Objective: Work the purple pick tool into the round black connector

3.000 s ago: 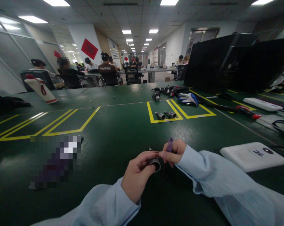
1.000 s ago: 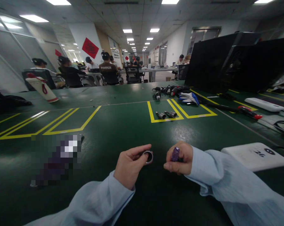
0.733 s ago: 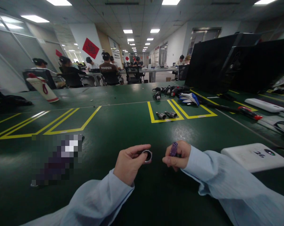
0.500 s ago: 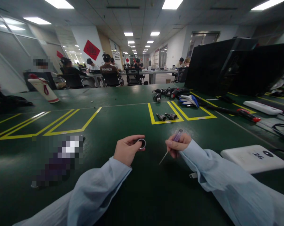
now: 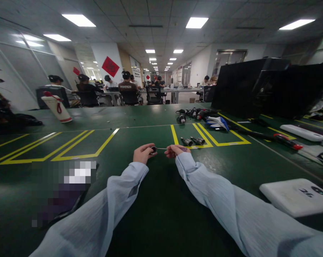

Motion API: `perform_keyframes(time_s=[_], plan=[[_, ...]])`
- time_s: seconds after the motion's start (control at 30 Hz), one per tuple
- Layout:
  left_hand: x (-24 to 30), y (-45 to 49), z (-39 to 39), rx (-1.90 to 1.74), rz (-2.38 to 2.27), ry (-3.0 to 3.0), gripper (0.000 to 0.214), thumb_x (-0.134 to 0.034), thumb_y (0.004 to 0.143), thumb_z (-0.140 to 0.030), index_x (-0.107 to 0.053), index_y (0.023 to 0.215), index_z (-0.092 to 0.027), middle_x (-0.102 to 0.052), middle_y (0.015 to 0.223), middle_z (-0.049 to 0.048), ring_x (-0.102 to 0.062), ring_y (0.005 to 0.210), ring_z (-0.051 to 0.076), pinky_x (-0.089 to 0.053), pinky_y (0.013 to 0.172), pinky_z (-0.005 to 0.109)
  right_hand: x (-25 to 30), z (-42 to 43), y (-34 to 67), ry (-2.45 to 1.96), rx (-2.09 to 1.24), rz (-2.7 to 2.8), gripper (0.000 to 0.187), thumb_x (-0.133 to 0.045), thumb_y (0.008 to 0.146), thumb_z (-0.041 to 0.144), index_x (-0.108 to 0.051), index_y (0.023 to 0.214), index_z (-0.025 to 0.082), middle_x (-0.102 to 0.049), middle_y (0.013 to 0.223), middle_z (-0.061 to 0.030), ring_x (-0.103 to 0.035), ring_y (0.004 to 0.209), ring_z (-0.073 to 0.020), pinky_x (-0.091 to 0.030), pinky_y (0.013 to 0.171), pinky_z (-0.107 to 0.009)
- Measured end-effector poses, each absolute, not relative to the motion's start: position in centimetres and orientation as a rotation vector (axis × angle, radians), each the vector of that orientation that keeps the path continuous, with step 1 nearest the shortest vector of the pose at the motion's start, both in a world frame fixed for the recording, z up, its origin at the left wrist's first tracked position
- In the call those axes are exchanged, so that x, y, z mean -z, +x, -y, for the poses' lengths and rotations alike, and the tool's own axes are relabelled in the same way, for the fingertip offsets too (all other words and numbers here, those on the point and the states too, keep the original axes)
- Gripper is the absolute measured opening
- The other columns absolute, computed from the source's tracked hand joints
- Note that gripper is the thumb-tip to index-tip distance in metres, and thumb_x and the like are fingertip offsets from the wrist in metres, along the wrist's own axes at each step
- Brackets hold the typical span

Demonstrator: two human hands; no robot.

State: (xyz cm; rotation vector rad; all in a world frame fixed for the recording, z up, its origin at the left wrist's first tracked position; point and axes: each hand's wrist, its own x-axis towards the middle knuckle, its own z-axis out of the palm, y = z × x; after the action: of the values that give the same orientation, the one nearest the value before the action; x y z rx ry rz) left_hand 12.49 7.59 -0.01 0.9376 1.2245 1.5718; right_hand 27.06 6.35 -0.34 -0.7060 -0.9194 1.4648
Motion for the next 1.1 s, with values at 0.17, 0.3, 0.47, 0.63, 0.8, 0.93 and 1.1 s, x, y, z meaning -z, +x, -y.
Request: perform_keyframes(time_s=[0.17,0.3,0.47,0.63,0.8,0.93,1.1], plan=[[0.1,12.7,-7.4,-1.530,-1.160,0.912,0.020,-0.054,0.050,-0.015,-0.064,0.066,-0.008,-0.064,0.066,0.0082,-0.060,0.065,0.019,-0.053,0.059,0.034,0.7,-6.1,26.9,-0.694,-1.432,1.017,0.028,-0.069,0.054,0.038,-0.064,0.063,0.013,-0.065,0.054,-0.0024,-0.059,0.045,-0.0108,-0.048,0.047,-0.021],[-0.2,12.9,-7.0,-1.494,-1.140,0.902,0.023,-0.054,0.049,-0.016,-0.064,0.068,-0.007,-0.064,0.065,0.0081,-0.059,0.065,0.019,-0.051,0.058,0.032,0.9,-5.8,26.6,-0.738,-1.358,1.094,0.028,-0.067,0.057,0.039,-0.064,0.066,0.013,-0.066,0.056,-0.0034,-0.059,0.047,-0.0112,-0.049,0.050,-0.023],[-0.5,13.1,-6.4,-1.480,-1.090,0.956,0.025,-0.055,0.051,-0.017,-0.064,0.072,-0.007,-0.065,0.067,0.0086,-0.060,0.065,0.019,-0.051,0.060,0.032,1.2,-5.7,26.1,-0.770,-1.284,1.140,0.026,-0.065,0.060,0.037,-0.065,0.069,0.013,-0.066,0.058,-0.0039,-0.060,0.050,-0.0121,-0.051,0.055,-0.026],[-0.3,13.4,-6.4,-1.471,-1.150,0.987,0.028,-0.056,0.049,-0.013,-0.064,0.075,-0.009,-0.065,0.069,0.0062,-0.060,0.063,0.016,-0.050,0.061,0.029,1.7,-5.7,25.8,-0.767,-1.236,1.160,0.024,-0.064,0.062,0.034,-0.065,0.070,0.012,-0.066,0.060,-0.0044,-0.061,0.052,-0.0128,-0.051,0.056,-0.028],[-0.1,13.8,-6.4,-1.518,-1.252,1.085,0.029,-0.058,0.050,-0.015,-0.065,0.078,-0.010,-0.065,0.067,0.0043,-0.060,0.060,0.014,-0.051,0.061,0.027,1.7,-5.5,25.7,-0.768,-1.195,1.208,0.024,-0.064,0.062,0.034,-0.066,0.072,0.013,-0.067,0.063,-0.0053,-0.062,0.055,-0.0145,-0.052,0.059,-0.029],[-0.2,13.9,-6.2,-1.533,-1.293,1.154,0.029,-0.056,0.052,-0.013,-0.066,0.079,-0.010,-0.065,0.066,0.0037,-0.059,0.058,0.013,-0.051,0.059,0.026,1.5,-5.3,25.9,-0.793,-1.146,1.250,0.020,-0.062,0.064,0.031,-0.066,0.073,0.014,-0.067,0.064,-0.0055,-0.063,0.056,-0.0155,-0.053,0.059,-0.030],[-0.3,13.8,-6.1,-1.513,-1.283,1.201,0.030,-0.054,0.056,-0.012,-0.066,0.083,-0.011,-0.065,0.069,0.0035,-0.060,0.061,0.013,-0.052,0.062,0.026,1.5,-5.4,25.9,-0.786,-1.121,1.265,0.019,-0.060,0.065,0.030,-0.066,0.074,0.013,-0.067,0.065,-0.0061,-0.063,0.057,-0.0159,-0.053,0.060,-0.030]])
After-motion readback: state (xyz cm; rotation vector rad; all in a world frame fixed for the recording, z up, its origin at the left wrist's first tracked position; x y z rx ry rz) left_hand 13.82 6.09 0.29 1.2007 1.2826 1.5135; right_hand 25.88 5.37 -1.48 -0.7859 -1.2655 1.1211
